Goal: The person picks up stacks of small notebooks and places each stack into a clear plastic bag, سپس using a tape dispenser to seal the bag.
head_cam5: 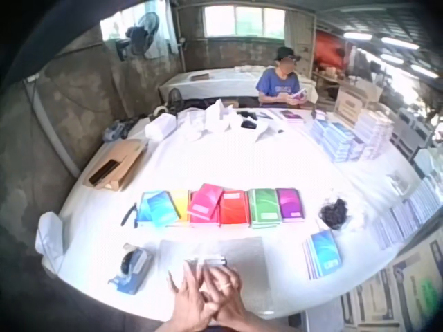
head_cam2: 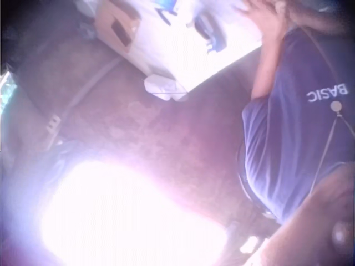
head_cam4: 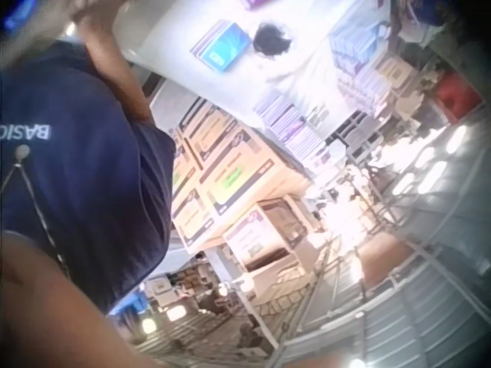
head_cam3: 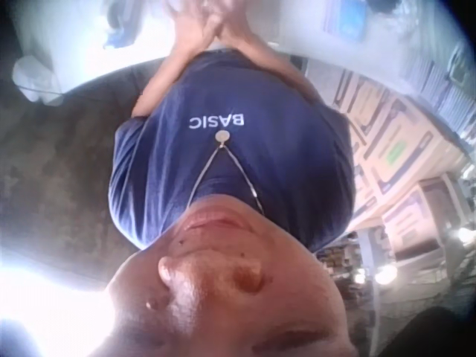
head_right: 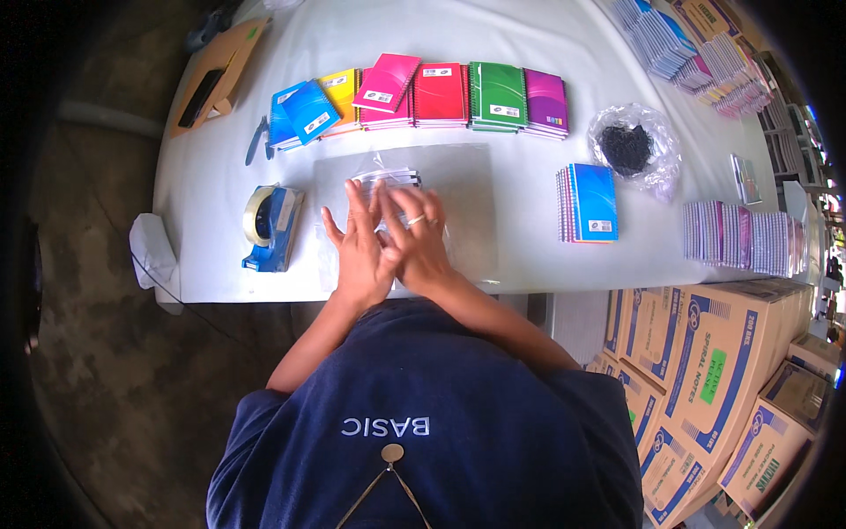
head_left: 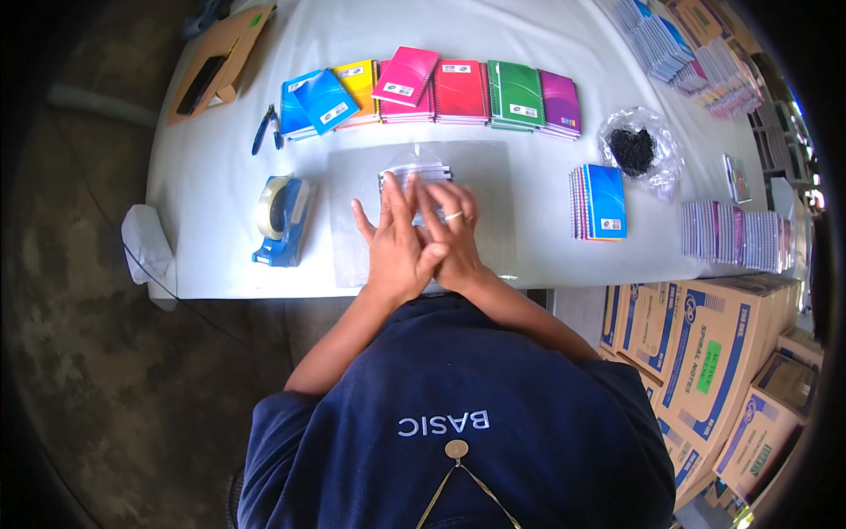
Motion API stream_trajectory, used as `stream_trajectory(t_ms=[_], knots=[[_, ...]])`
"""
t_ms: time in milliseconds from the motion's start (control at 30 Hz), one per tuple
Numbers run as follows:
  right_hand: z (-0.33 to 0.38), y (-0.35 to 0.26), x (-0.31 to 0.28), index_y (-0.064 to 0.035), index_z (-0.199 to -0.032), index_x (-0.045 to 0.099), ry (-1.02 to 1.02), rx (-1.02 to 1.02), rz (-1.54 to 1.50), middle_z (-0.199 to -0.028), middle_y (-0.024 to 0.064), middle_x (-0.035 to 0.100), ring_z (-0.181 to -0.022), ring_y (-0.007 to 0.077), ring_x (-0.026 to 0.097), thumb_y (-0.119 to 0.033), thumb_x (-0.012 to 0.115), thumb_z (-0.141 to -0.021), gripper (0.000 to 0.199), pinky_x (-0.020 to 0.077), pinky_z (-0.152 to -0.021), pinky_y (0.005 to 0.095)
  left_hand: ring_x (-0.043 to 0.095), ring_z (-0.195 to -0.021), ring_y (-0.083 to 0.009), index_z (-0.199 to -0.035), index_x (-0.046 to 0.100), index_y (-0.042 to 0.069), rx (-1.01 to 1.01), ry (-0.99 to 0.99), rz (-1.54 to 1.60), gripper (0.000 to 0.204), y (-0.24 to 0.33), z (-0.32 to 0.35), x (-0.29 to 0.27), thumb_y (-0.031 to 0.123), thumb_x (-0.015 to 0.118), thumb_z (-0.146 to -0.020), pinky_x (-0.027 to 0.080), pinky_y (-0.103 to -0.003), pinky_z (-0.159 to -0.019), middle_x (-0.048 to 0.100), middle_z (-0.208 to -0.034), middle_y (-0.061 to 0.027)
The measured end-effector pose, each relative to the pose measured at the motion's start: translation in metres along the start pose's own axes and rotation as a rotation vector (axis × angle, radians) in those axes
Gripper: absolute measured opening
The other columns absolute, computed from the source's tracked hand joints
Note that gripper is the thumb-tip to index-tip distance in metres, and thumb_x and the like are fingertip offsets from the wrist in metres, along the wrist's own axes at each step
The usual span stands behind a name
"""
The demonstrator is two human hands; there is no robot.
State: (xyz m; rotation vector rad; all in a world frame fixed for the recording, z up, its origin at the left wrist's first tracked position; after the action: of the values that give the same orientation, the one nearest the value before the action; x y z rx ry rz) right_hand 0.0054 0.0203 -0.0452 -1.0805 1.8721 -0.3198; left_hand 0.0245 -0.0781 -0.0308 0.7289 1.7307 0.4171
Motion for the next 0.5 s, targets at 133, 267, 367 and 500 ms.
stream_trajectory(t_ms=[133, 267, 367, 500], knots=[[-0.001, -0.007, -0.005, -0.005, -0.119, 0.057, -0.065, -0.199, 0.109, -0.123, 0.0039, 0.054, -0.119, 0.0203, 0.046, -0.006, 0.06, -0.077, 0.043, 0.0315, -0.103, 0.0424, 0.03, -0.134, -0.0335, -0.144, 0.011, -0.004, -0.124, -0.067, 0.058, 0.101, -0.017, -0.031, -0.022, 0.06, 0.057, -0.08, 0.0, -0.059, -0.106, 0.039, -0.142, -0.0164], [-0.008, -0.009, -0.005, -0.0057, -0.114, 0.059, -0.049, -0.304, 0.078, -0.121, 0.0077, 0.056, -0.112, 0.024, 0.052, -0.005, 0.063, -0.076, 0.038, 0.0394, -0.097, 0.0393, 0.054, -0.114, -0.0251, -0.128, 0.046, 0.002, 0.068, -0.028, 0.021, 0.059, -0.032, -0.078, -0.028, 0.034, 0.065, -0.082, 0.02, -0.052, -0.106, 0.061, -0.118, -0.0102], [-0.009, -0.003, -0.009, -0.0044, -0.119, 0.053, 0.047, -0.142, -0.119, -0.122, 0.0118, 0.055, -0.109, 0.0282, 0.054, 0.0, 0.065, -0.074, 0.046, 0.0406, -0.096, 0.0409, 0.063, -0.1, -0.021, -0.097, 0.069, 0.007, 0.194, -0.182, 0.114, 0.016, -0.021, -0.068, -0.012, 0.013, 0.064, -0.083, 0.039, -0.045, -0.098, 0.068, -0.103, -0.0049], [-0.009, -0.003, -0.008, -0.0055, -0.124, 0.046, 0.077, -0.076, -0.156, -0.123, 0.0148, 0.054, -0.107, 0.0324, 0.056, 0.004, 0.066, -0.073, 0.056, 0.042, -0.093, 0.0421, 0.059, -0.111, -0.0182, -0.101, 0.068, 0.011, 0.323, 0.038, -0.175, 0.024, -0.005, -0.018, -0.018, 0.009, 0.069, -0.077, 0.038, -0.043, -0.1, 0.066, -0.111, -0.0054]])
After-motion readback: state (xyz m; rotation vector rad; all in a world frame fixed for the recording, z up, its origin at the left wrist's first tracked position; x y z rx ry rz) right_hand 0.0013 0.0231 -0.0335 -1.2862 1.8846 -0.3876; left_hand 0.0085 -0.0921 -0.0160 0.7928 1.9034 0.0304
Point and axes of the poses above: each hand's wrist, its own z-axis away from the middle knuckle, its own x-axis out of the palm, y = z × x, the point moved 7 cm from there along -z, towards the middle knuckle
